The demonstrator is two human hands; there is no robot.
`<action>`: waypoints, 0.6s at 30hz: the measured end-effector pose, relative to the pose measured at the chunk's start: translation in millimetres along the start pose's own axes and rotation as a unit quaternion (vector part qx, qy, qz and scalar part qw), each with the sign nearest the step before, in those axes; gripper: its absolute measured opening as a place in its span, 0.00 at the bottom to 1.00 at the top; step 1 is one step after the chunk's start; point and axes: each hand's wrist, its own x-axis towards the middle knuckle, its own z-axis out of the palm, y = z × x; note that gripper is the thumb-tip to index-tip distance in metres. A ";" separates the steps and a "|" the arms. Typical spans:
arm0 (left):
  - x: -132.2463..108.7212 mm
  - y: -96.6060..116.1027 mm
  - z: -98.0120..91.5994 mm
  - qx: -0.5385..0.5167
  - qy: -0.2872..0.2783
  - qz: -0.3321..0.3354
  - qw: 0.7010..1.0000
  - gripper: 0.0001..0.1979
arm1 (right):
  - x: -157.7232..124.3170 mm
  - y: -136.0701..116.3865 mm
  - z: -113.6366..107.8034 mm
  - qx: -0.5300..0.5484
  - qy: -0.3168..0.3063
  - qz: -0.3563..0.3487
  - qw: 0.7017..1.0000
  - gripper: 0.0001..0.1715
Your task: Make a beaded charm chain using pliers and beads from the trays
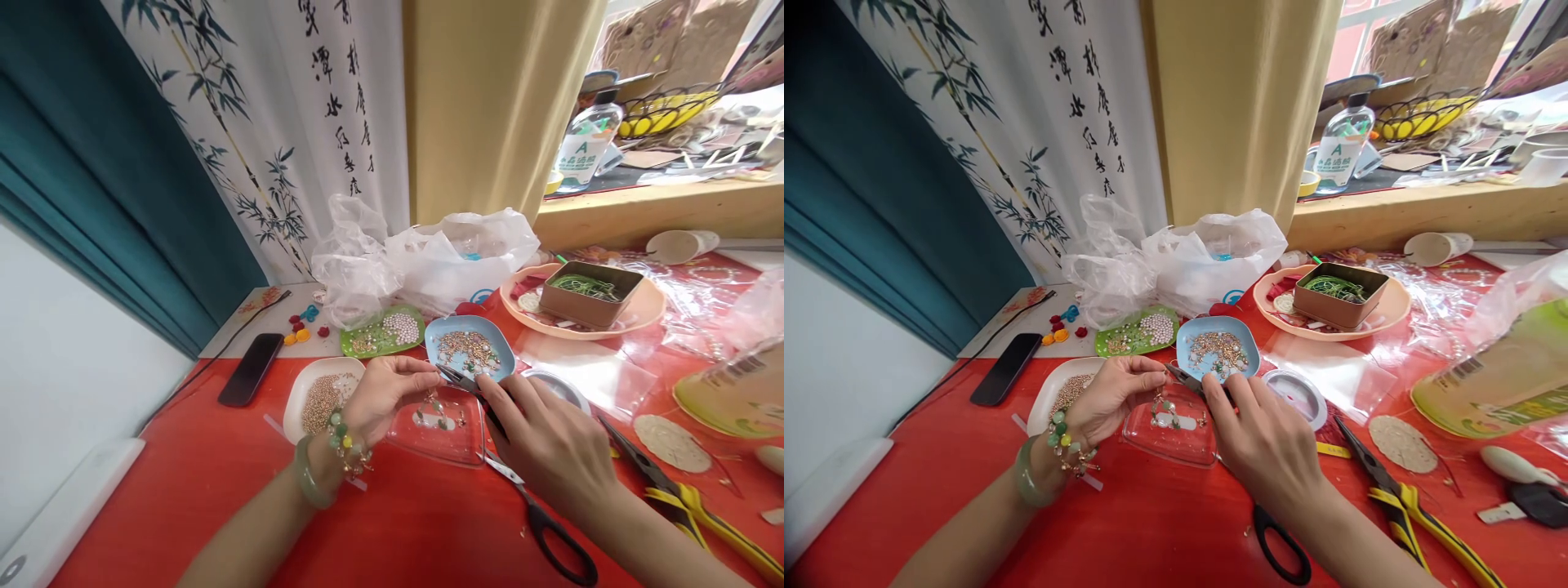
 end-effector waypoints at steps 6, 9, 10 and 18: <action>1.5 0.7 1.0 -0.039 -0.005 0.007 0.999 0.12 | 6.8 5.8 -6.8 0.180 -0.073 0.098 0.976 0.16; 4.6 2.1 -1.0 -0.059 -0.018 0.016 0.998 0.11 | 14.1 10.9 -15.6 0.492 -0.235 0.268 0.794 0.16; 5.3 2.1 -1.5 -0.061 -0.019 0.016 0.998 0.11 | 16.2 12.0 -18.7 0.577 -0.284 0.307 0.702 0.16; 4.2 0.9 1.6 -0.067 -0.032 0.017 0.997 0.11 | 18.7 9.8 -24.1 0.809 -0.306 0.402 0.302 0.15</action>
